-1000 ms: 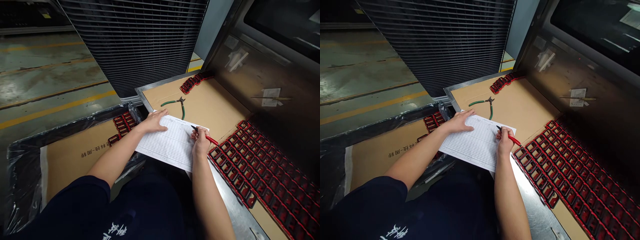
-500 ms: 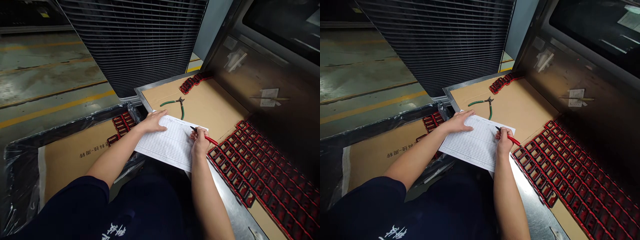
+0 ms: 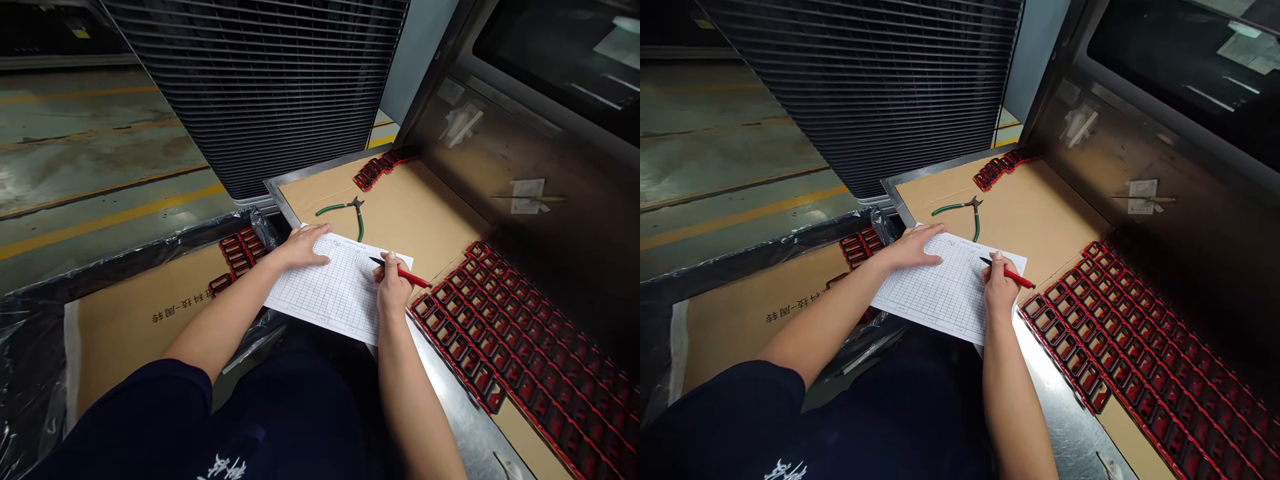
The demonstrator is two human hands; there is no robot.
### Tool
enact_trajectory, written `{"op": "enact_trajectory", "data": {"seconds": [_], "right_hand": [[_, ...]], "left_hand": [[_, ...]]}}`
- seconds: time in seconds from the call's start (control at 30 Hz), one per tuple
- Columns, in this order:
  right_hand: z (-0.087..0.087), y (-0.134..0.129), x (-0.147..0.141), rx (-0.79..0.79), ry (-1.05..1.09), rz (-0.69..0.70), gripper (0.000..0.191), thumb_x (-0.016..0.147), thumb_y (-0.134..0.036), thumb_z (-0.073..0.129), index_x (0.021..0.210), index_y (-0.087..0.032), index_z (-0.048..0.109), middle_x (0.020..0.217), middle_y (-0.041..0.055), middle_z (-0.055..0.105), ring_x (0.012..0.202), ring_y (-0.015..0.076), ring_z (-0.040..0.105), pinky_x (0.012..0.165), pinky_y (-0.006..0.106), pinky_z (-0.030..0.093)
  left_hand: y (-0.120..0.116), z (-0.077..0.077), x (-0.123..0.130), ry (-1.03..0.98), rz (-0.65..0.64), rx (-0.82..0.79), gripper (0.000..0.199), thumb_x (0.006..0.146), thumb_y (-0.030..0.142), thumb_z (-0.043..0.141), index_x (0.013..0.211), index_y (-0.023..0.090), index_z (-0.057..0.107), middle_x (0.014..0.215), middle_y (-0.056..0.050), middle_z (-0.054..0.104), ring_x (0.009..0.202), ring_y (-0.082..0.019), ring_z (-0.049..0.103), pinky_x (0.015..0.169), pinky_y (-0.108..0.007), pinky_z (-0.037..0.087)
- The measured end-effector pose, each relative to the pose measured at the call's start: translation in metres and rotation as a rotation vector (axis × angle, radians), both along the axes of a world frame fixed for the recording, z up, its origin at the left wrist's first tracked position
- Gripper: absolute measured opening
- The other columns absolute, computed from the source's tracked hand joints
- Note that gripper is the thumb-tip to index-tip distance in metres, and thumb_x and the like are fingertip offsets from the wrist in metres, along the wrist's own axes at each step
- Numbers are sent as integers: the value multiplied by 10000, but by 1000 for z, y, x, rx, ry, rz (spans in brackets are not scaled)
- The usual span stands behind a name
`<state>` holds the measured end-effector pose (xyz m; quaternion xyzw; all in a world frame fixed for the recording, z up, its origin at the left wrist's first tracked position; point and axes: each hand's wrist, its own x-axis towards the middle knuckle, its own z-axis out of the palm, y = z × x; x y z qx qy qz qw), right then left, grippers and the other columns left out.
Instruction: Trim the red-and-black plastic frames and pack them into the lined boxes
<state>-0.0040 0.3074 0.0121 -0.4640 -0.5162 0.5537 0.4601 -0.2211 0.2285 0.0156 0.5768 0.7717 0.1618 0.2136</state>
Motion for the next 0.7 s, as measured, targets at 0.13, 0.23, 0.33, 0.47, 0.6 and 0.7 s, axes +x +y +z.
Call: {"op": "enact_trajectory", "data": {"seconds": [0.13,0.23,0.33,0.47,0.6,0.7], "right_hand": [[-5,-7,-2,315,-228,258,371,955,-453,533,1138,-178,702,1128,109,764,1091,235,703,947,404,547],[-6,-15,-7,521,-552,400,450,961,-363,508,1330,-125,604,1391,178,643,1401,299,510,1165,501,397],[-1,-22,-12,553,-861,482,666,888,-391,647,1431,-34,499,1493,237,539,1508,386,338,1248,570,229],[5,-27,-15,502,-986,519,721,892,-404,653,1475,-26,459,1537,228,495,1518,399,313,1267,559,159],[8,-28,-18,467,-976,511,726,883,-401,654,1494,-63,452,1537,210,505,1525,380,307,1269,547,147],[8,-28,-20,432,-958,508,760,875,-438,675,1500,-68,451,1562,224,470,1534,377,291,1271,545,139]], "left_hand": [[1,1,2,53,-12,-10,823,787,423,676,1530,191,408,1617,-106,427,1508,-313,369,1247,-455,258],[0,6,3,103,-54,-20,752,800,401,651,1495,180,469,1600,-114,451,1502,-320,383,1248,-481,261],[6,19,2,153,-100,-30,704,775,384,669,1438,181,546,1546,-106,527,1462,-322,446,1227,-454,322],[47,38,-4,206,-87,-21,578,842,421,606,1386,225,598,1424,-65,649,1311,-290,608,1111,-395,472],[123,42,-13,268,-26,37,580,859,398,606,1412,232,549,1435,-81,626,1309,-286,599,1095,-378,481],[178,36,-25,324,43,69,646,821,358,649,1425,177,510,1428,-143,598,1333,-331,557,1127,-430,452]]}}
